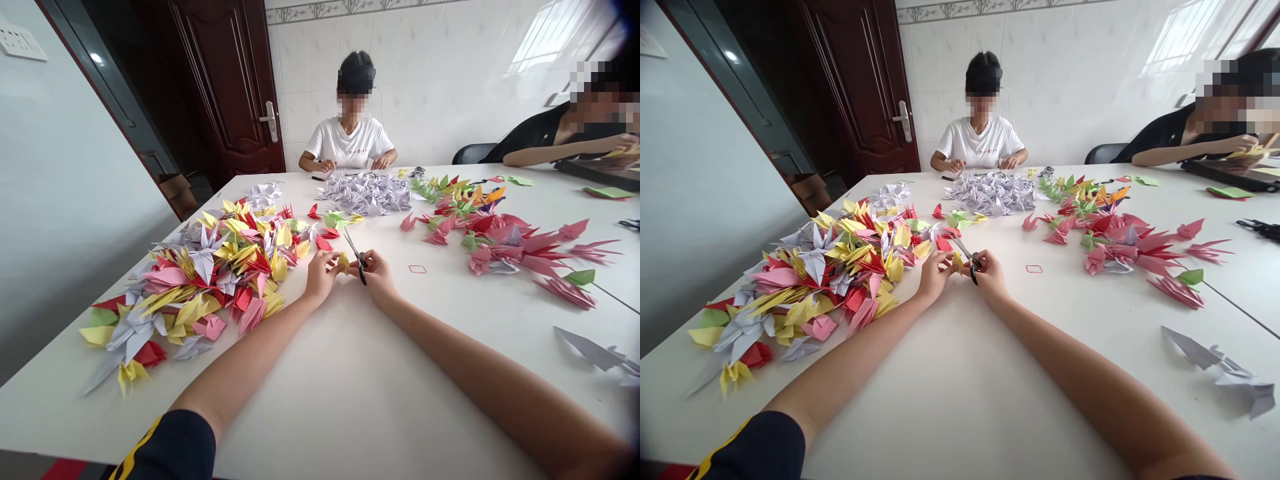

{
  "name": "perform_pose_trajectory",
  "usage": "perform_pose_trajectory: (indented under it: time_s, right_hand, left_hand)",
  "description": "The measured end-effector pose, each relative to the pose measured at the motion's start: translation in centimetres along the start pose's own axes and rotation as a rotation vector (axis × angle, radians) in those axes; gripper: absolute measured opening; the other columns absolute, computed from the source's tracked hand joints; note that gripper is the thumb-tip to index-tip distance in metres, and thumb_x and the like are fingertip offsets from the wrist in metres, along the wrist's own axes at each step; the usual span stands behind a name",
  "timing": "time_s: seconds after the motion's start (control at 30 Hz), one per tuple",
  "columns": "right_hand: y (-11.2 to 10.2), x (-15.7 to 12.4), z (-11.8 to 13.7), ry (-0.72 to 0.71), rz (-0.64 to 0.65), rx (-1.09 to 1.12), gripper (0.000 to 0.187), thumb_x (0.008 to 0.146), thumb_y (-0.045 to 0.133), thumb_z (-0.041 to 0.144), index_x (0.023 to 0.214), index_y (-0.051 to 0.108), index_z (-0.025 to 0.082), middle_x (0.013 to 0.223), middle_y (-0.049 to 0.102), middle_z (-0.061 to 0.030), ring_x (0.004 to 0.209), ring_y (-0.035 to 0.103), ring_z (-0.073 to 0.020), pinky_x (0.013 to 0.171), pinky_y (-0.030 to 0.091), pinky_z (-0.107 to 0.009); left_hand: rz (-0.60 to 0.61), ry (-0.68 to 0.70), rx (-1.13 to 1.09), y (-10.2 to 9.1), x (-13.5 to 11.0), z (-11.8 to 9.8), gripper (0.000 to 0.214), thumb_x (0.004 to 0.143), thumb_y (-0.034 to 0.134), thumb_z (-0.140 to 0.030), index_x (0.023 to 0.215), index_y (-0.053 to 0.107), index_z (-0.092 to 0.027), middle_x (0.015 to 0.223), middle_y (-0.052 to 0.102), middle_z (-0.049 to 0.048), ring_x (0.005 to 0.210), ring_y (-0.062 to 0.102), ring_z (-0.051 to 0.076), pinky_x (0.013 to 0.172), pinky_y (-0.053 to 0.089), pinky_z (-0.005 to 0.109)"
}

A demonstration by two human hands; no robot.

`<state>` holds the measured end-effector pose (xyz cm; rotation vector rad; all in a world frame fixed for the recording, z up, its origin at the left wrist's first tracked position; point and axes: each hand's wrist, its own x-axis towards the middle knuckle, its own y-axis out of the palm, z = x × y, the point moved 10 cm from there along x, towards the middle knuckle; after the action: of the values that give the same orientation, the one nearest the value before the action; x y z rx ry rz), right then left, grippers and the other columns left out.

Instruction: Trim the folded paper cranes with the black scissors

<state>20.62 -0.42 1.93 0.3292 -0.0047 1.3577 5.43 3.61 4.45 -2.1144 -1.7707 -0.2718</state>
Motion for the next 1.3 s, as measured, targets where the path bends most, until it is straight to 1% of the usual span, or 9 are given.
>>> perform_pose_trajectory:
  time_s: [0.27, 0.4, 0.57, 0.67, 0.73, 0.87, 0.97, 1.1, 1.3]
  right_hand:
    - [-0.4, -0.2, -0.1, 0.050, -0.050, -0.005, 0.051, 0.052, 0.093, 0.034, 0.072, 0.048, 0.023, 0.077, 0.068, 0.0028, 0.068, 0.061, -0.0141, 0.065, 0.050, -0.029]
    - [-0.5, 0.0, -0.4, 0.062, -0.057, 0.010, 0.051, 0.050, 0.093, 0.032, 0.071, 0.048, 0.023, 0.074, 0.066, 0.0041, 0.066, 0.061, -0.0140, 0.066, 0.052, -0.031]
    - [-0.8, -0.1, -0.3, 0.070, -0.079, 0.005, 0.051, 0.050, 0.094, 0.033, 0.070, 0.048, 0.023, 0.070, 0.066, 0.0047, 0.064, 0.061, -0.0133, 0.066, 0.052, -0.031]
    - [-1.0, -0.3, -0.2, 0.067, -0.100, 0.002, 0.051, 0.051, 0.093, 0.035, 0.070, 0.048, 0.023, 0.072, 0.067, 0.0040, 0.064, 0.060, -0.0136, 0.064, 0.051, -0.030]
    - [-1.0, -0.3, 0.0, 0.053, -0.092, -0.005, 0.050, 0.052, 0.092, 0.035, 0.070, 0.047, 0.023, 0.073, 0.067, 0.0036, 0.064, 0.059, -0.0131, 0.061, 0.048, -0.029]
    - [-0.9, -0.2, 0.1, 0.023, -0.080, -0.012, 0.048, 0.054, 0.090, 0.034, 0.071, 0.047, 0.023, 0.075, 0.067, 0.0026, 0.064, 0.057, -0.0132, 0.059, 0.046, -0.028]
    - [-1.0, 0.0, 0.0, 0.020, -0.090, 0.016, 0.048, 0.053, 0.090, 0.032, 0.073, 0.047, 0.024, 0.084, 0.070, 0.0014, 0.065, 0.058, -0.0132, 0.061, 0.047, -0.029]
    - [-0.8, 0.1, -0.7, 0.078, -0.064, 0.034, 0.048, 0.051, 0.090, 0.026, 0.075, 0.048, 0.024, 0.092, 0.072, 0.0008, 0.066, 0.060, -0.0130, 0.062, 0.048, -0.030]
    - [-0.3, 0.1, -0.7, 0.089, -0.018, 0.023, 0.042, 0.053, 0.086, 0.025, 0.071, 0.048, 0.023, 0.066, 0.066, 0.0046, 0.062, 0.063, -0.0152, 0.057, 0.040, -0.027]
  left_hand:
    - [0.073, -0.027, -0.038, 0.9, -0.1, 1.0, 0.029, 0.079, 0.065, -0.007, 0.103, 0.075, -0.021, 0.110, 0.065, 0.0081, 0.079, 0.066, 0.014, 0.064, 0.054, 0.024]
    - [0.114, 0.000, -0.043, 1.4, -0.1, 1.1, 0.034, 0.078, 0.060, -0.004, 0.105, 0.075, -0.019, 0.111, 0.069, 0.0078, 0.084, 0.068, 0.016, 0.073, 0.059, 0.027]
    - [0.187, -0.003, -0.084, 2.1, -0.2, 1.0, 0.025, 0.089, 0.060, -0.023, 0.108, 0.075, -0.017, 0.110, 0.072, 0.0097, 0.096, 0.069, 0.021, 0.082, 0.061, 0.032]
    - [0.209, 0.039, -0.044, 2.2, -0.5, 0.4, 0.033, 0.080, 0.075, -0.031, 0.111, 0.074, -0.017, 0.112, 0.071, 0.0102, 0.096, 0.070, 0.022, 0.083, 0.060, 0.032]
    - [0.185, 0.065, 0.004, 2.0, -0.6, 0.0, 0.036, 0.074, 0.080, -0.029, 0.109, 0.074, -0.018, 0.110, 0.070, 0.0097, 0.092, 0.070, 0.021, 0.079, 0.061, 0.031]
    - [0.153, 0.095, 0.055, 1.8, -0.6, -0.3, 0.023, 0.080, 0.071, -0.019, 0.103, 0.076, -0.018, 0.101, 0.072, 0.0078, 0.091, 0.069, 0.020, 0.079, 0.059, 0.030]
    - [0.146, 0.047, 0.044, 1.7, -0.3, 0.2, 0.028, 0.079, 0.066, -0.008, 0.104, 0.076, -0.018, 0.100, 0.075, 0.0066, 0.088, 0.068, 0.019, 0.083, 0.056, 0.031]
    - [0.144, -0.047, -0.033, 1.6, 0.1, 1.1, 0.034, 0.077, 0.060, -0.002, 0.102, 0.076, -0.018, 0.099, 0.075, 0.0055, 0.080, 0.066, 0.016, 0.072, 0.053, 0.026]
    - [0.171, -0.055, -0.115, 1.8, 0.2, 1.5, 0.039, 0.078, 0.056, -0.001, 0.108, 0.070, -0.020, 0.090, 0.074, 0.0027, 0.076, 0.065, 0.013, 0.072, 0.050, 0.024]
